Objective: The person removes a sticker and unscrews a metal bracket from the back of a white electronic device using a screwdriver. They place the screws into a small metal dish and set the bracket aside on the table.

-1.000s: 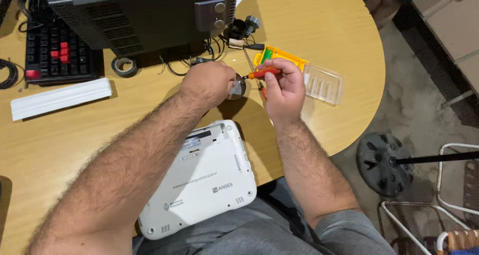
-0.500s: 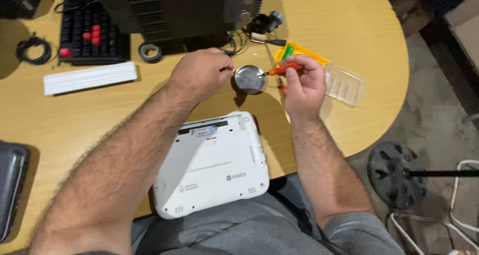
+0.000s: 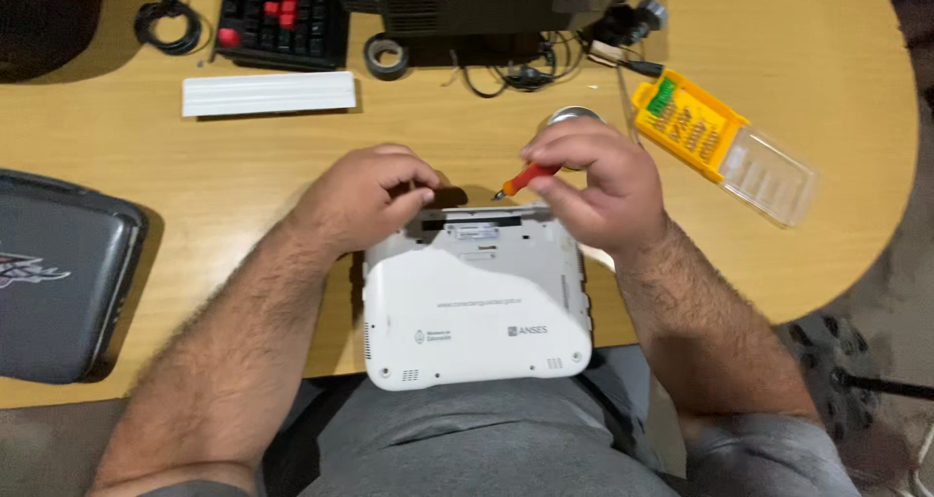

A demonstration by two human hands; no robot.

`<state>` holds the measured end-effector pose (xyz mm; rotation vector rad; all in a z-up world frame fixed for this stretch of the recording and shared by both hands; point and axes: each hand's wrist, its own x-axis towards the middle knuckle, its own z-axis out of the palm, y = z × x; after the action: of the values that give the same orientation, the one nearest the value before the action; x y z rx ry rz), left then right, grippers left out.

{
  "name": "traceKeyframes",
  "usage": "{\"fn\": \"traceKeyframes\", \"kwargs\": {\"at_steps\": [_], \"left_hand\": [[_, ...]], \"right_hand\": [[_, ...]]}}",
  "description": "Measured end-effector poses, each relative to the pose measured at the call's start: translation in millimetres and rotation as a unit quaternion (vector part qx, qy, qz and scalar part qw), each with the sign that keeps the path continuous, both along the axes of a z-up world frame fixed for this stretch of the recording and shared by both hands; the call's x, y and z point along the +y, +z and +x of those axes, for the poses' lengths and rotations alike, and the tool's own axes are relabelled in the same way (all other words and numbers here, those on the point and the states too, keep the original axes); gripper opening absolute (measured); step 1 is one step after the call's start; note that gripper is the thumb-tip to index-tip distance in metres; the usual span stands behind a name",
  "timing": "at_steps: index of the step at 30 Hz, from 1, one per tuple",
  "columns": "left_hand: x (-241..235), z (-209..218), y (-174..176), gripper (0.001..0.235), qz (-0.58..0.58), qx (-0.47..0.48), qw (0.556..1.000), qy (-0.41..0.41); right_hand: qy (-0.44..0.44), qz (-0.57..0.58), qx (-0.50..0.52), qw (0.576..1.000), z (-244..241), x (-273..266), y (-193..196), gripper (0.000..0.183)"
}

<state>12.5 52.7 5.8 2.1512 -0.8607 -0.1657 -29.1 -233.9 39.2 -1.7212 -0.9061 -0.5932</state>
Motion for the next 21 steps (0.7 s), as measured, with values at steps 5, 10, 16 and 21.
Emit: {"fn": "traceKeyframes", "kwargs": {"at_steps": [5,10,16,21], "left_hand": [[3,1,-18,0.019,0.038,0.001,0.998,-0.040],[3,5,-16,0.016,0.132,-0.005,0.989,-0.070],[10,9,-16,0.016,0.168,-0.032,0.982,-0.081],[11,8,-9,0.013,0.160,-0.031,0.985,-0.054]], "right_hand": [[0.006,-0.064,0.025,0.998,1,8,-3,0.016],[0.014,-0.040,0.061,0.997,4,-23,-10,0.012],[-0.011,-0.038,0.066,0.997,7,-36,-8,0.017],[0.017,-0.094,0.068,0.993,9,-27,-26,0.013]]}}
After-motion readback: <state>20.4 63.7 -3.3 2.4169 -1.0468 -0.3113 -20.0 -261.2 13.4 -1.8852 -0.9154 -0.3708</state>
